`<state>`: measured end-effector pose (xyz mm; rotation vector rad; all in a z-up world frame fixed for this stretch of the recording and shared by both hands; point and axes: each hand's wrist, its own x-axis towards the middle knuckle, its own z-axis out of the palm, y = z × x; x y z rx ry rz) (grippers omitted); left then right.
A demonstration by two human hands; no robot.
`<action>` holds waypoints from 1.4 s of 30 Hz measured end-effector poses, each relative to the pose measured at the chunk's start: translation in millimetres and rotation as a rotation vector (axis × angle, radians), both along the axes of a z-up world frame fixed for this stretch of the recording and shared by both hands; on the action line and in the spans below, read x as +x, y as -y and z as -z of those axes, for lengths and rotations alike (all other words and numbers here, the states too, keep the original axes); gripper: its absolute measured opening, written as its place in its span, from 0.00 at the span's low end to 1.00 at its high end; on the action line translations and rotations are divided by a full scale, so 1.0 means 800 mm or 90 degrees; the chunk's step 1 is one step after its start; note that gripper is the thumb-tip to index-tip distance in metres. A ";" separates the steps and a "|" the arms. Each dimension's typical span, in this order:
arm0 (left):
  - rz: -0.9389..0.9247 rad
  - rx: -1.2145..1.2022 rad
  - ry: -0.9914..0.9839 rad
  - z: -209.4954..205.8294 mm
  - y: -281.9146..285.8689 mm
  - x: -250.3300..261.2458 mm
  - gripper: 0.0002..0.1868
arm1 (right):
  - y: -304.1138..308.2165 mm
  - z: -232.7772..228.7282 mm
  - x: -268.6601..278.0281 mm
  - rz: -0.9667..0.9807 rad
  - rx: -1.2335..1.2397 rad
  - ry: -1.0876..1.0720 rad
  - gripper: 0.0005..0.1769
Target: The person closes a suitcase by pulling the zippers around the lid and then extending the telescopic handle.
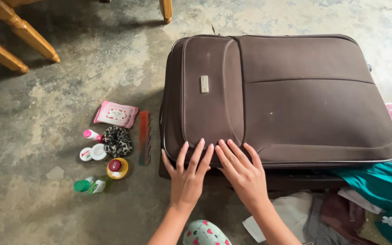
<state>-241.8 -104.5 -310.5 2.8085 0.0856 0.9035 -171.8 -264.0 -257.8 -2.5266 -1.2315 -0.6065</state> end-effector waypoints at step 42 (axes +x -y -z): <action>0.020 0.050 -0.021 0.061 -0.051 0.268 0.26 | -0.031 0.083 0.257 -0.040 0.043 0.066 0.30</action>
